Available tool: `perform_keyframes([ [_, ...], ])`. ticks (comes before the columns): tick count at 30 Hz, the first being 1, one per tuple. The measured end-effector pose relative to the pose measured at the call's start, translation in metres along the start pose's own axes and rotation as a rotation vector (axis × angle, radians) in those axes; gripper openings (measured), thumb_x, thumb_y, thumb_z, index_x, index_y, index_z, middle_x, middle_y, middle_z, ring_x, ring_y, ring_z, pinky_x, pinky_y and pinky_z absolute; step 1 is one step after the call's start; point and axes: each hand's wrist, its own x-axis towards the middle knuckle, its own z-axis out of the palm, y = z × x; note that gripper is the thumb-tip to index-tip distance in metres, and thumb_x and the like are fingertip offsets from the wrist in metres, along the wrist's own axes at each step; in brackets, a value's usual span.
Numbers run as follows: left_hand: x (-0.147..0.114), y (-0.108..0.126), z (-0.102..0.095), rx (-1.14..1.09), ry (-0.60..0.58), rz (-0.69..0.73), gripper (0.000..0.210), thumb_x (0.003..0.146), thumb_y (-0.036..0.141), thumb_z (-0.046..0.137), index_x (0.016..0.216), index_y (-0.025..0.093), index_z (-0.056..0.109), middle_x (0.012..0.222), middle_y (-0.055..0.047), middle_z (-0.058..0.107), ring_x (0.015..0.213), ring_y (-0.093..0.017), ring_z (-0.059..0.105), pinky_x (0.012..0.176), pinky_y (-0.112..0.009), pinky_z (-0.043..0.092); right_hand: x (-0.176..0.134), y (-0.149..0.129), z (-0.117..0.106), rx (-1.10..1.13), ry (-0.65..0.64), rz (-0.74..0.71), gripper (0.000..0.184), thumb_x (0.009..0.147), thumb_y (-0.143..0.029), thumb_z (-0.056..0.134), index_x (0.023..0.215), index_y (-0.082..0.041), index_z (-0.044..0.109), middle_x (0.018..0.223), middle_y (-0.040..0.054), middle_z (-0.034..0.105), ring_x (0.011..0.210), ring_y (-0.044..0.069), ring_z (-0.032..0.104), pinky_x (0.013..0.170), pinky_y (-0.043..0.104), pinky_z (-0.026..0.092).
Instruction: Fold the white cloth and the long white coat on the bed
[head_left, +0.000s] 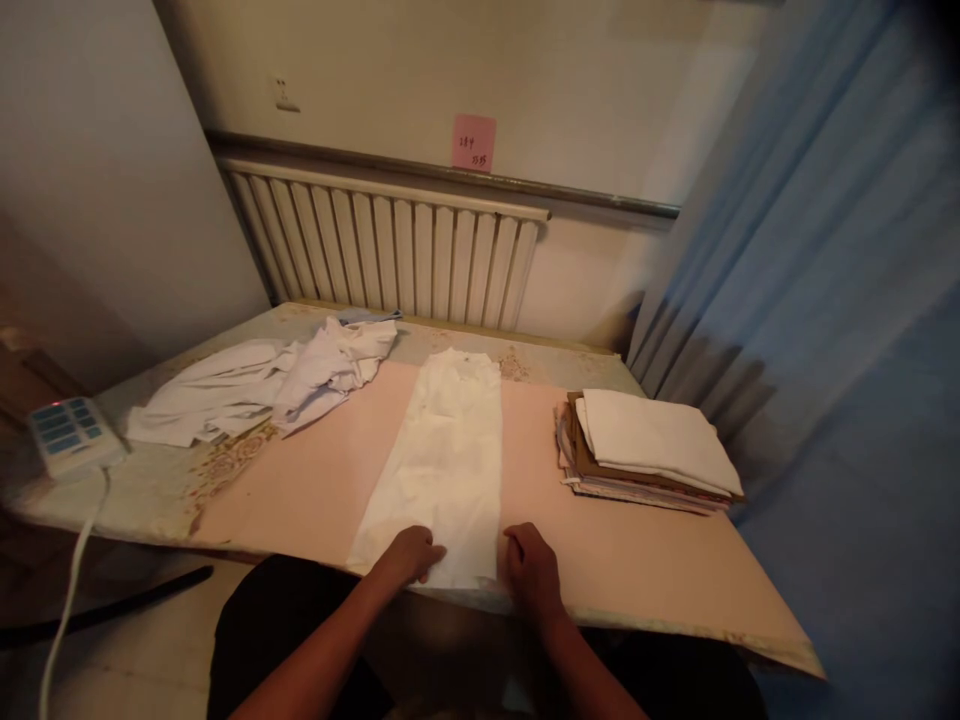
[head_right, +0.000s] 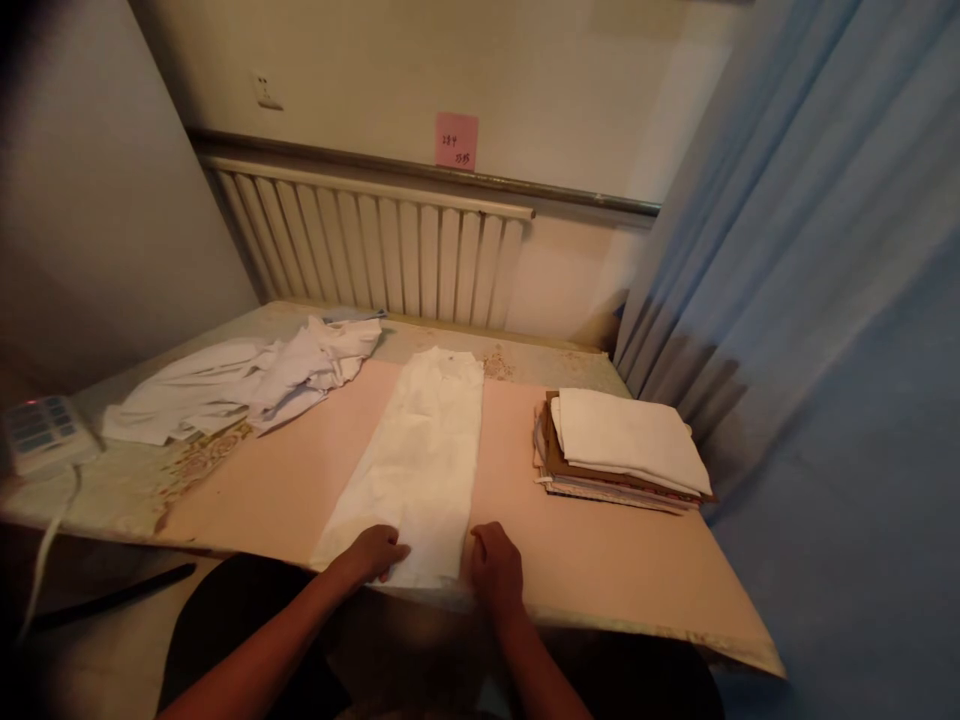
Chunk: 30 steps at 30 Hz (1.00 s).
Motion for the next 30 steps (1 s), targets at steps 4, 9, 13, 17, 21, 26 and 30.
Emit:
perform_keyframes([
  [4,-0.003,0.001,0.005,-0.101,-0.026,-0.028,0.011,0.070,0.021,0.055,0.061,0.019,0.049,0.040,0.005,0.046,0.039,-0.010,0.041,0.044,-0.022,0.028,0.001,-0.002,-0.001,0.045,0.001,0.044,0.022,0.084,-0.017,0.042,0.087,-0.020,0.064,0.083,0.0031,0.064,0.078,0.015,0.059,0.072,0.025,0.044],
  [9,-0.013,0.001,0.006,-0.306,-0.081,-0.061,0.015,0.075,0.022,0.050,0.061,0.020,0.045,0.040,0.006,0.045,0.034,-0.007,0.031,0.039,-0.022,0.021,-0.004,-0.003,0.000,0.143,-0.016,0.144,0.021,0.084,-0.022,0.045,0.089,-0.020,0.066,0.083,0.0028,0.066,0.074,0.016,0.060,0.067,0.025,0.045],
  [13,-0.017,0.001,0.005,-0.475,-0.117,-0.068,0.023,0.078,0.028,0.049,0.059,0.020,0.042,0.041,0.006,0.044,0.033,-0.006,0.030,0.037,-0.021,0.019,-0.013,-0.005,-0.002,0.206,-0.022,0.186,0.023,0.084,-0.028,0.051,0.100,-0.019,0.063,0.080,0.0020,0.064,0.063,0.014,0.055,0.060,0.024,0.046],
  [17,-0.019,0.004,0.003,-0.630,-0.146,-0.084,0.029,0.078,0.039,0.053,0.059,0.020,0.042,0.043,0.007,0.043,0.033,-0.004,0.028,0.036,-0.019,0.019,-0.023,-0.017,-0.005,0.110,-0.042,0.033,0.048,0.078,-0.035,0.063,0.122,-0.020,0.054,0.096,0.0053,0.061,0.079,0.019,0.057,0.071,0.031,0.050],
  [21,-0.021,0.010,0.001,-0.747,-0.175,-0.104,0.029,0.077,0.038,0.053,0.059,0.019,0.043,0.042,0.007,0.042,0.033,-0.004,0.027,0.036,-0.018,0.018,-0.033,-0.037,0.000,-0.063,-0.042,-0.068,0.064,0.076,-0.034,0.069,0.133,-0.022,0.043,0.108,0.0093,0.057,0.101,0.027,0.052,0.088,0.044,0.047],
  [26,-0.023,0.017,-0.005,-0.849,-0.191,-0.154,0.025,0.074,0.037,0.056,0.062,0.018,0.044,0.045,0.008,0.044,0.033,-0.002,0.028,0.037,-0.017,0.018,-0.035,-0.050,0.015,-0.178,-0.019,-0.125,0.068,0.077,-0.036,0.069,0.136,-0.023,0.040,0.112,0.0116,0.054,0.100,0.029,0.050,0.086,0.048,0.046],
  [30,-0.025,0.023,-0.009,-0.874,-0.191,-0.164,0.025,0.072,0.037,0.057,0.062,0.018,0.044,0.045,0.008,0.043,0.033,-0.002,0.028,0.038,-0.016,0.017,-0.030,-0.050,0.022,-0.252,0.015,-0.129,0.063,0.079,-0.032,0.065,0.136,-0.021,0.041,0.113,0.0133,0.053,0.101,0.030,0.050,0.084,0.048,0.047],
])
